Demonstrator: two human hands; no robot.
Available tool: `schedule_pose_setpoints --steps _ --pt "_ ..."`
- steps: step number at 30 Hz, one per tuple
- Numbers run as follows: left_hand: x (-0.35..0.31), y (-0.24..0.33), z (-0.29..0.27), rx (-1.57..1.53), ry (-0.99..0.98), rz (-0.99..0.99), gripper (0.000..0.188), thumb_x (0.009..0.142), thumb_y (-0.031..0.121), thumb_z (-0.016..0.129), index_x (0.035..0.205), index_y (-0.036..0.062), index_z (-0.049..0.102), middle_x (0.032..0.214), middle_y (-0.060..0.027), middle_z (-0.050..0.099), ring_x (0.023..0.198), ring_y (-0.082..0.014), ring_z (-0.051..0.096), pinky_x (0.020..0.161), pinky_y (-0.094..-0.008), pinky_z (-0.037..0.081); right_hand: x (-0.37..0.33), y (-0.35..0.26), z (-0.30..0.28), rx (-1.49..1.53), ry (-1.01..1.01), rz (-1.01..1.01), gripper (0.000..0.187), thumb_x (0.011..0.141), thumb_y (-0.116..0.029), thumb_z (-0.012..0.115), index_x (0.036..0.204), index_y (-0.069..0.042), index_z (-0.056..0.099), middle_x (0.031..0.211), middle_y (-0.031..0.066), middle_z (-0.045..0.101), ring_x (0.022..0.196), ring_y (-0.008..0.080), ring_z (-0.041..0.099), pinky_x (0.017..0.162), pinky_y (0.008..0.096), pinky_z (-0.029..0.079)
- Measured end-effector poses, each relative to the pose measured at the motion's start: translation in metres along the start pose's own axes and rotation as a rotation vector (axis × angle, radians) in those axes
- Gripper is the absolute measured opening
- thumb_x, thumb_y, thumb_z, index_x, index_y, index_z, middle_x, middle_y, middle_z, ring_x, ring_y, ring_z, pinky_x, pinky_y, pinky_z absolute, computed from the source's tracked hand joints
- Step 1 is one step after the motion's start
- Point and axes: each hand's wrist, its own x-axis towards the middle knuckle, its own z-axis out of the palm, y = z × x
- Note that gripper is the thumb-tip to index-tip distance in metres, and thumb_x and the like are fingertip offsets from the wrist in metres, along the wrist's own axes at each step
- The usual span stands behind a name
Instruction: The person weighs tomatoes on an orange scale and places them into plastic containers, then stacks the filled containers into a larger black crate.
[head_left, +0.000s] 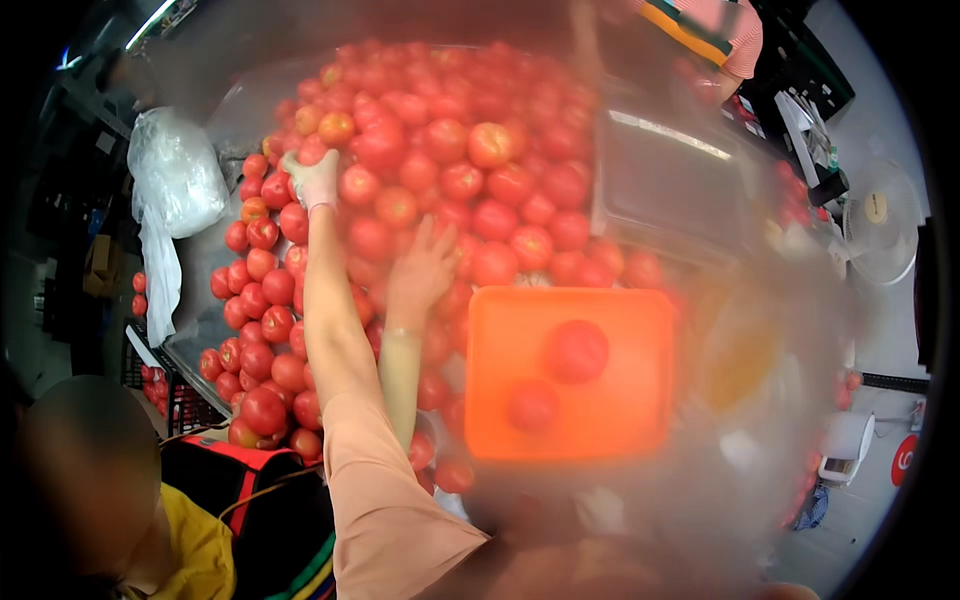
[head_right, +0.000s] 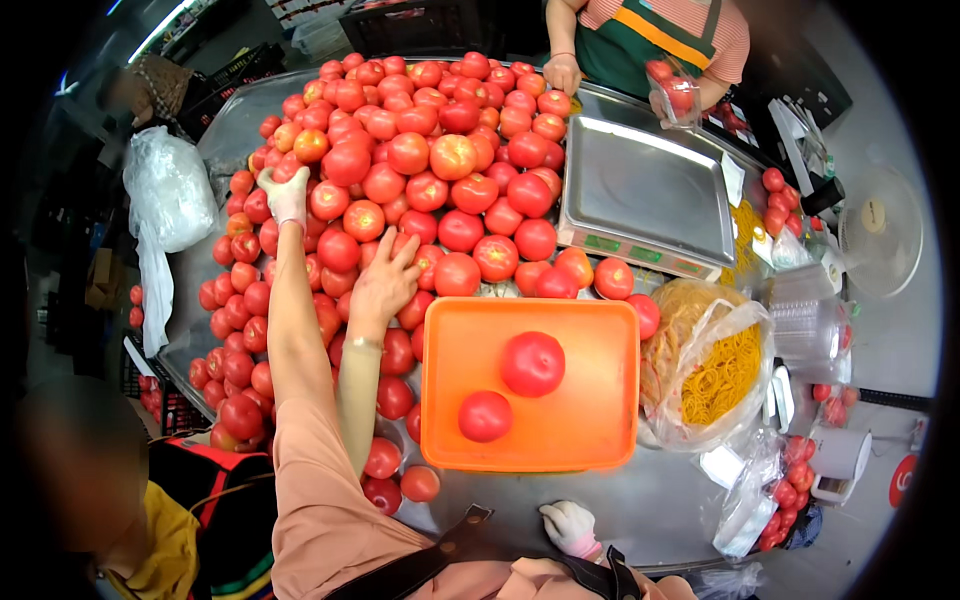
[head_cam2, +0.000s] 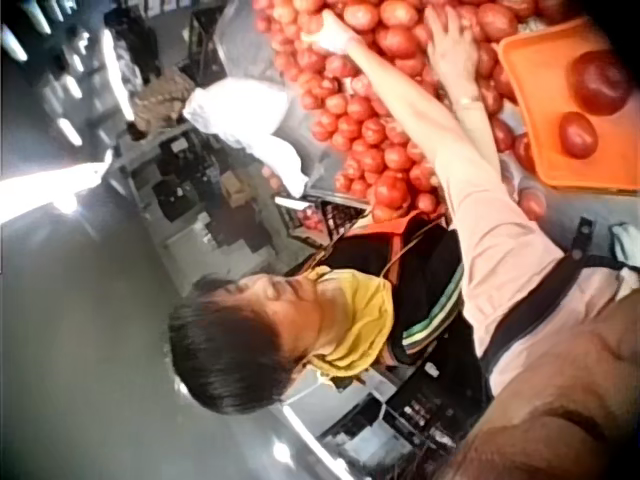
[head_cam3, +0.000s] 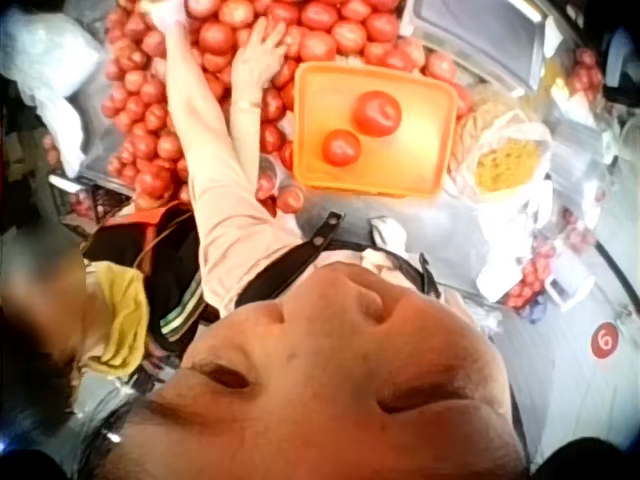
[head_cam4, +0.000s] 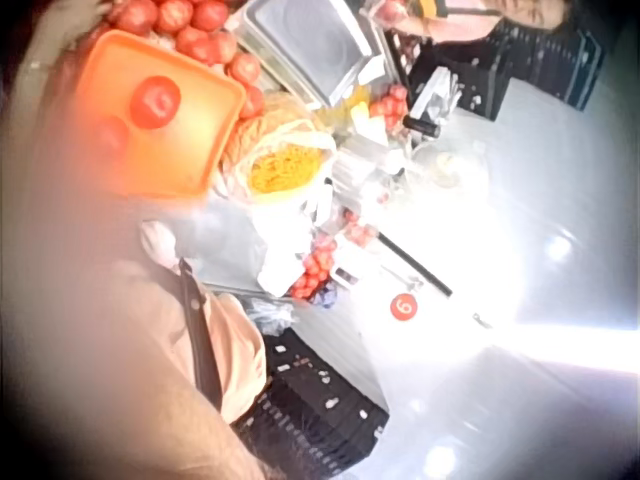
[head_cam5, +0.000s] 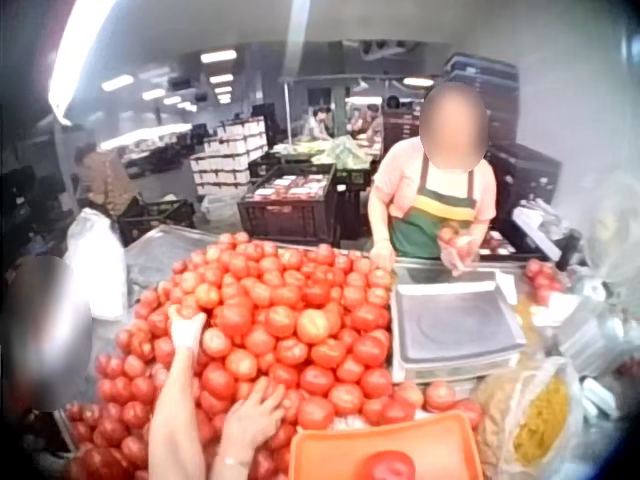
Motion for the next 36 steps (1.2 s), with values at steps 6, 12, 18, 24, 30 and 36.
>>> schedule_pose_setpoints --steps 6,12,18,24,30,36 --pt "-0.037 0.039 -0.002 -0.324 -0.272 0.473 0.069 0.064 0.016 0.081 0.117 0.0027 0.039 0.105 -0.0106 0.05 0.093 -0.021 0.051 0.078 -0.0316 0.047 0.003 0.001 0.005 0.003 0.06 0.003 0.017 0.073 -0.009 0.066 0.088 -0.013 0.063 0.081 0.0045 0.06 0.071 0.0241 0.059 0.062 0.0353 0.048" --pt "-0.237 0.139 -0.03 -0.432 -1.109 0.114 0.062 0.068 0.012 0.073 0.122 0.0116 0.042 0.114 -0.0093 0.048 0.104 -0.0167 0.047 0.088 -0.0295 0.043 0.017 -0.011 -0.011 0.14 0.3 -0.072 0.012 0.076 -0.011 0.064 0.087 -0.012 0.063 0.077 0.0068 0.056 0.068 0.0272 0.057 0.059 0.0385 0.046" --pt "-0.28 0.097 -0.047 0.097 -1.036 0.506 0.058 0.07 0.028 0.067 0.121 0.0118 0.047 0.119 -0.0177 0.052 0.11 -0.0285 0.053 0.088 -0.0379 0.045 0.018 -0.003 0.01 0.077 0.294 -0.07 0.006 0.079 -0.014 0.062 0.085 -0.013 0.061 0.075 0.0076 0.054 0.068 0.0276 0.057 0.059 0.0391 0.046" --pt "-0.26 0.032 -0.06 0.219 -0.884 0.47 0.04 0.078 0.031 0.064 0.108 0.0088 0.052 0.101 -0.0193 0.061 0.093 -0.0355 0.061 0.081 -0.0426 0.047 0.023 -0.007 0.011 0.118 0.324 -0.096 0.005 0.08 -0.014 0.06 0.085 -0.013 0.06 0.077 0.0072 0.054 0.069 0.0271 0.057 0.06 0.0398 0.046" --pt "-0.247 0.028 -0.104 -0.269 -0.638 0.278 0.025 0.091 0.019 0.056 0.112 0.0046 0.055 0.096 -0.0041 0.059 0.082 -0.0118 0.056 0.071 -0.0257 0.047 0.016 0.013 0.006 0.335 0.365 -0.104 0.011 0.083 -0.012 0.057 0.092 -0.011 0.062 0.085 0.0098 0.06 0.079 0.03 0.06 0.07 0.0366 0.049" --pt "-0.337 0.051 -0.194 -0.518 -0.263 0.134 0.017 0.092 0.01 0.052 0.107 0.0017 0.054 0.097 -0.0067 0.059 0.086 -0.0157 0.058 0.075 -0.0259 0.048 0.015 0.146 -0.154 -0.153 0.793 0.282 0.02 0.089 -0.013 0.056 0.106 -0.003 0.059 0.098 0.0129 0.061 0.087 0.0269 0.06 0.079 0.0299 0.048"
